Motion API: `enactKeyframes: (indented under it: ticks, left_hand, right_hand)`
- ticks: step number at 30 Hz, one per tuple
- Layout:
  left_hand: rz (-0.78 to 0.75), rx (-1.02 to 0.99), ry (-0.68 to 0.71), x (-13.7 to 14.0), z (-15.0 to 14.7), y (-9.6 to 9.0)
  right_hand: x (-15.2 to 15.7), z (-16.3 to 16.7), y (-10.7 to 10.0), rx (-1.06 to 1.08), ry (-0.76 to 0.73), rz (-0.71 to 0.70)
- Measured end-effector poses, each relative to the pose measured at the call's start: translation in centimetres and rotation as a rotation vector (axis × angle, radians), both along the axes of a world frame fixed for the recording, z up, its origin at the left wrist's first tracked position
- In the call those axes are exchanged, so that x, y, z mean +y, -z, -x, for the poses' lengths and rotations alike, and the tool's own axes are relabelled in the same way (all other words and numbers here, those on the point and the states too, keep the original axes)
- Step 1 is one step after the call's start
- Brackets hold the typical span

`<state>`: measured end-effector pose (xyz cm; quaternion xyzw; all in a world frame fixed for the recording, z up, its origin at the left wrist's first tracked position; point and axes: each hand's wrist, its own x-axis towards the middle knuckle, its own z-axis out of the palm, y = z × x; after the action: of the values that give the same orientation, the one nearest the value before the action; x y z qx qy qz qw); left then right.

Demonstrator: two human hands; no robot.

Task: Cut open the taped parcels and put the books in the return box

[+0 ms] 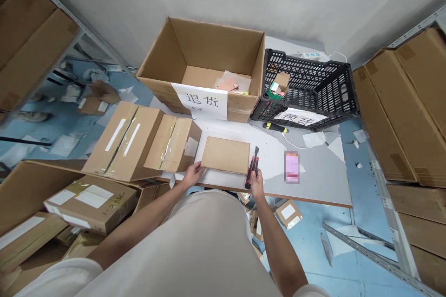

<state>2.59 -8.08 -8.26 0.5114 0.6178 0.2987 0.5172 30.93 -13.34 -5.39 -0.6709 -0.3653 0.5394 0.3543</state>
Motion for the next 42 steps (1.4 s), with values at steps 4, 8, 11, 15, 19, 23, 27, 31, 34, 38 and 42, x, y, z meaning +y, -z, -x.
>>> enactKeyframes:
  ticks: [4,8,11,15,19,23,27,31,34,38,42]
  left_hand:
    - [-0.053,0.041,-0.018,0.9,0.1,-2.6]
    - [-0.134,0.203,0.030,2.9,-0.4,-4.5]
    - [-0.133,0.299,0.051,4.5,-1.3,-5.0]
    - [-0.173,0.355,-0.013,5.1,-2.5,-5.5]
    - [-0.477,0.499,0.073,3.8,-3.7,-5.8]
    - [-0.712,0.504,0.575,3.1,-4.4,-4.9]
    - [-0.714,0.493,0.654,3.4,-4.5,-3.3]
    - [-0.785,0.481,0.630,3.7,-4.5,-2.4]
    - [-0.891,0.504,0.611,3.7,-4.5,-2.1]
    - [-1.004,0.550,0.564,3.8,-4.7,-2.0]
    - [-1.044,0.588,0.546,3.8,-4.8,-2.0]
  right_hand:
    - [1.3,-0.9,-2.1,-0.061,0.154,-0.139]
    - [3.6,-1.6,-4.1,-0.112,0.109,-0.206]
    - [5.3,-1.7,-4.4,-0.190,0.085,-0.194]
    - [6.7,-1.6,-3.8,-0.165,0.118,-0.127]
    - [7.4,-1.4,-3.1,-0.135,0.155,-0.112]
    - [7.4,-1.2,-4.0,-0.292,0.131,-0.151]
    - [8.2,-0.2,-6.9,-0.618,-0.215,-0.271]
    - [10.9,2.5,-9.5,-0.849,-0.903,-0.303]
    - [12.9,4.4,-10.4,-1.021,-1.129,-0.265]
    - [13.8,5.6,-10.9,-1.172,-1.238,-0.228]
    - [13.6,6.2,-11.5,-1.251,-1.287,-0.210]
